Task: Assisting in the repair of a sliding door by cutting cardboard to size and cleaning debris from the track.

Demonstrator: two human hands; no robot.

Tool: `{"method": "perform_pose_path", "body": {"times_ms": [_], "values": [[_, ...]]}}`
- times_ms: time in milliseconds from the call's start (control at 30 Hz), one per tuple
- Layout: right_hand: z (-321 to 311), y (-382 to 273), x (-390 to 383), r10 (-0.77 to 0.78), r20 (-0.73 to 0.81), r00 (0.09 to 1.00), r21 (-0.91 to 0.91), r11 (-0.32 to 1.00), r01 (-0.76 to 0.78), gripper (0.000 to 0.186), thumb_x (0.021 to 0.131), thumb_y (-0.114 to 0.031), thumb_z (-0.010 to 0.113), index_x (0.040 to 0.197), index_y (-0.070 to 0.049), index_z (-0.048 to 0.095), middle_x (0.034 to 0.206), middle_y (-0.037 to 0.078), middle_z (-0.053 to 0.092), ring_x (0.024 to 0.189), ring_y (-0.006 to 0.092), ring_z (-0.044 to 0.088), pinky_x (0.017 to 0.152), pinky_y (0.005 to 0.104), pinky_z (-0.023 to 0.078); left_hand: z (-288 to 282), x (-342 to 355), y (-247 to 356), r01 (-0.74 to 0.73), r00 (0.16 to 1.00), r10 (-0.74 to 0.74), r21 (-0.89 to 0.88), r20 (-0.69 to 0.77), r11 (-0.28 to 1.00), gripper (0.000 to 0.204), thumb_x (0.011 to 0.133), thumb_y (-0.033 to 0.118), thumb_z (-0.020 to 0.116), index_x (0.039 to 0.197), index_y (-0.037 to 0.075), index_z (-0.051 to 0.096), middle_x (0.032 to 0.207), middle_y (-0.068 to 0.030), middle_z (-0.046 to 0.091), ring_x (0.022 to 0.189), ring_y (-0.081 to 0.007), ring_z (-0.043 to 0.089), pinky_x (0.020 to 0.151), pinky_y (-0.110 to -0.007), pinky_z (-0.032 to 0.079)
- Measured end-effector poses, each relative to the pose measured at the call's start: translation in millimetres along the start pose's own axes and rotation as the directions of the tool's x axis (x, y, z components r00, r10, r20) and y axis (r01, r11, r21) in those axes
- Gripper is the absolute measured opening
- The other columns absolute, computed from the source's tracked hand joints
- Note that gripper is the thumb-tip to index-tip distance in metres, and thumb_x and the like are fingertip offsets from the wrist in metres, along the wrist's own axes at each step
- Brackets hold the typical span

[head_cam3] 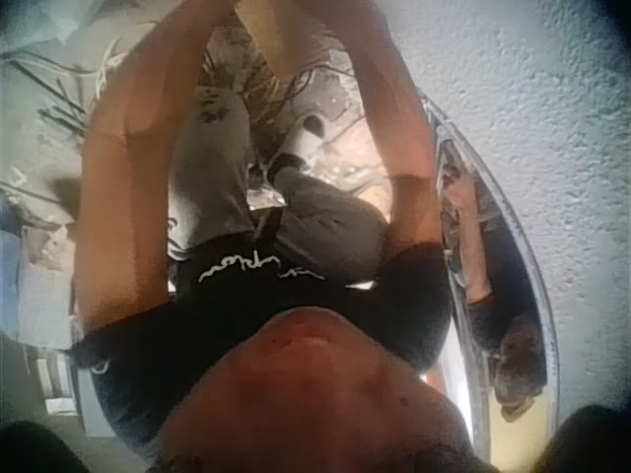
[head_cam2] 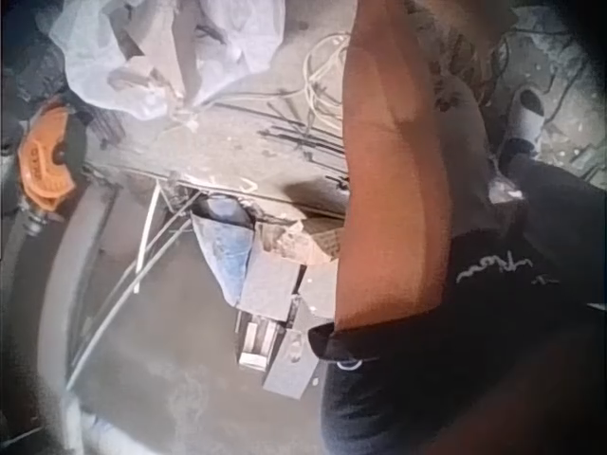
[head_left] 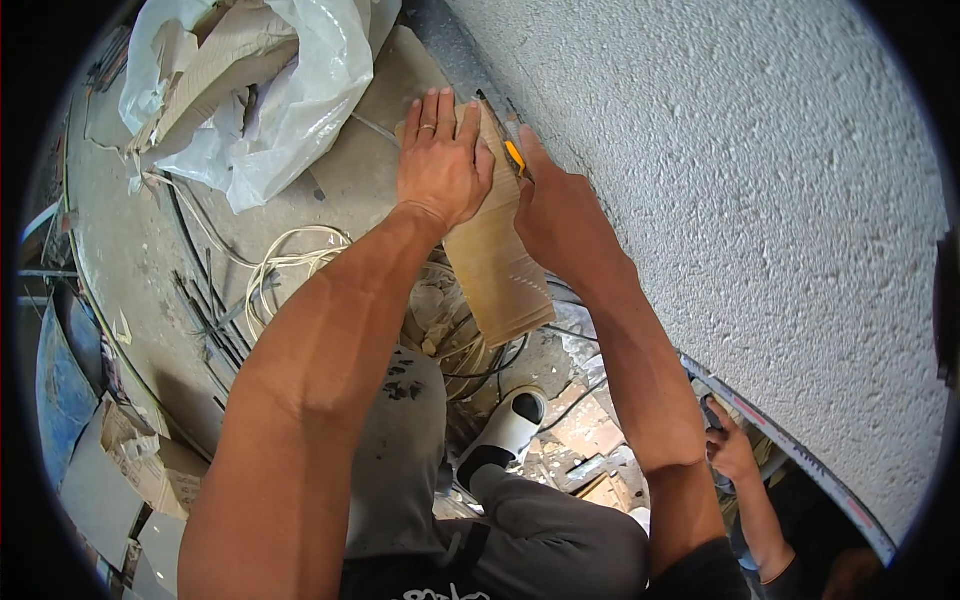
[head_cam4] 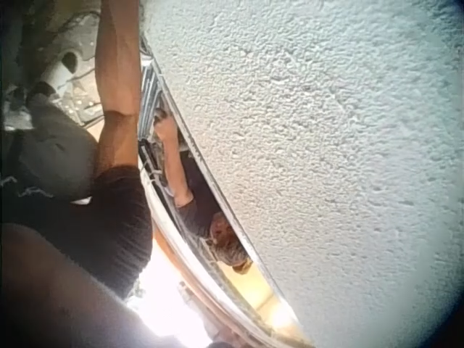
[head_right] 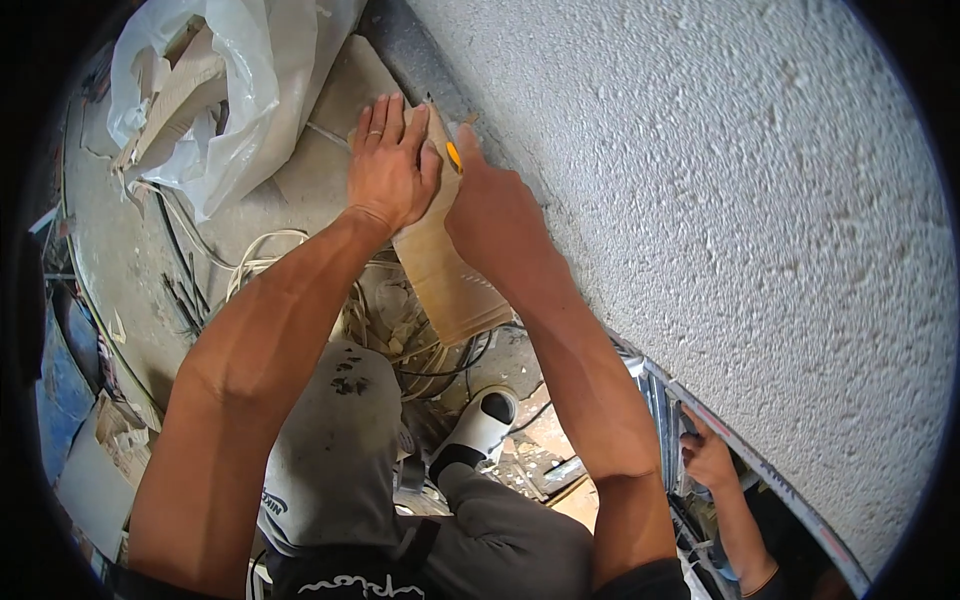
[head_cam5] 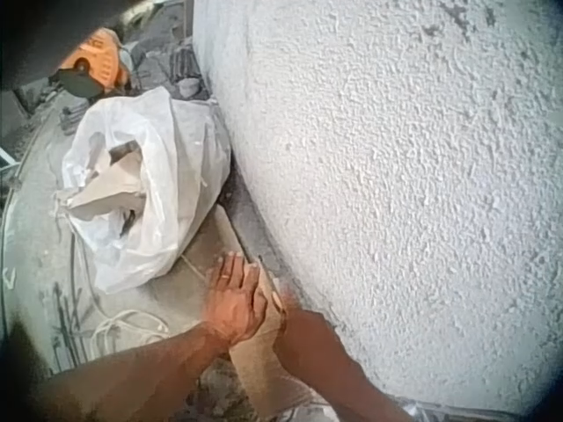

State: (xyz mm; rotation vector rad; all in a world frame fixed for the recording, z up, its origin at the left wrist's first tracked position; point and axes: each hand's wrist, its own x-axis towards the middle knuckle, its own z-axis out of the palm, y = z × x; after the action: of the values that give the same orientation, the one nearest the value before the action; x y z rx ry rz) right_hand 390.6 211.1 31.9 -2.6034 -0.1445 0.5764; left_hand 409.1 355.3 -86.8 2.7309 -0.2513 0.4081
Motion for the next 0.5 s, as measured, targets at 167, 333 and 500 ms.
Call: {"method": "perform_pose_path", "body": {"times_ms": [167, 333, 500], "values": [[-4.9, 0.6, 3.0, 0.016, 0.018, 1.0, 0.002, 1.0, -0.016, 0.051, 0.093, -0.009, 0.049, 0.143, -0.001, 0.041, 0.087, 0.033, 0.065, 0.085, 0.0481, 0.064, 0.078, 0.0529, 0.05, 2.3, 0.3, 2.9, -0.001, 1.0, 0.001, -0.006, -0.003, 1.0, 0.048, 0.088, 0.025, 0.051, 0.13, 0.003, 0.057, 0.14, -0.0289, 0.046, 0.134, -0.0439, 0.039, 0.116, -0.052, 0.024], [-17.6, -3.6, 16.5, -0.017, 0.008, 1.0, -0.065, 0.998, 0.017, 0.053, 0.091, -0.011, 0.047, 0.143, -0.004, 0.043, 0.097, 0.032, 0.066, 0.091, 0.0471, 0.065, 0.086, 0.051, 0.05, 1.4, 0.5, 2.7, 0.011, 1.0, -0.011, -0.012, 0.005, 1.0, 0.048, 0.088, 0.025, 0.051, 0.131, 0.003, 0.057, 0.141, -0.0274, 0.046, 0.134, -0.0431, 0.04, 0.116, -0.051, 0.024], [-51.5, -31.7, 24.5, 0.085, 0.169, 0.982, -0.091, 0.993, -0.07, 0.037, 0.089, -0.013, 0.05, 0.123, 0.0, 0.055, 0.093, 0.027, 0.069, 0.085, 0.0406, 0.07, 0.075, 0.0459, 0.056, 1.4, -2.5, -0.9, 0.03, 1.0, -0.03, 0.024, -0.009, 0.999, 0.047, 0.088, 0.025, 0.052, 0.13, 0.006, 0.057, 0.141, -0.0213, 0.048, 0.133, -0.0417, 0.04, 0.116, -0.051, 0.025]]}}
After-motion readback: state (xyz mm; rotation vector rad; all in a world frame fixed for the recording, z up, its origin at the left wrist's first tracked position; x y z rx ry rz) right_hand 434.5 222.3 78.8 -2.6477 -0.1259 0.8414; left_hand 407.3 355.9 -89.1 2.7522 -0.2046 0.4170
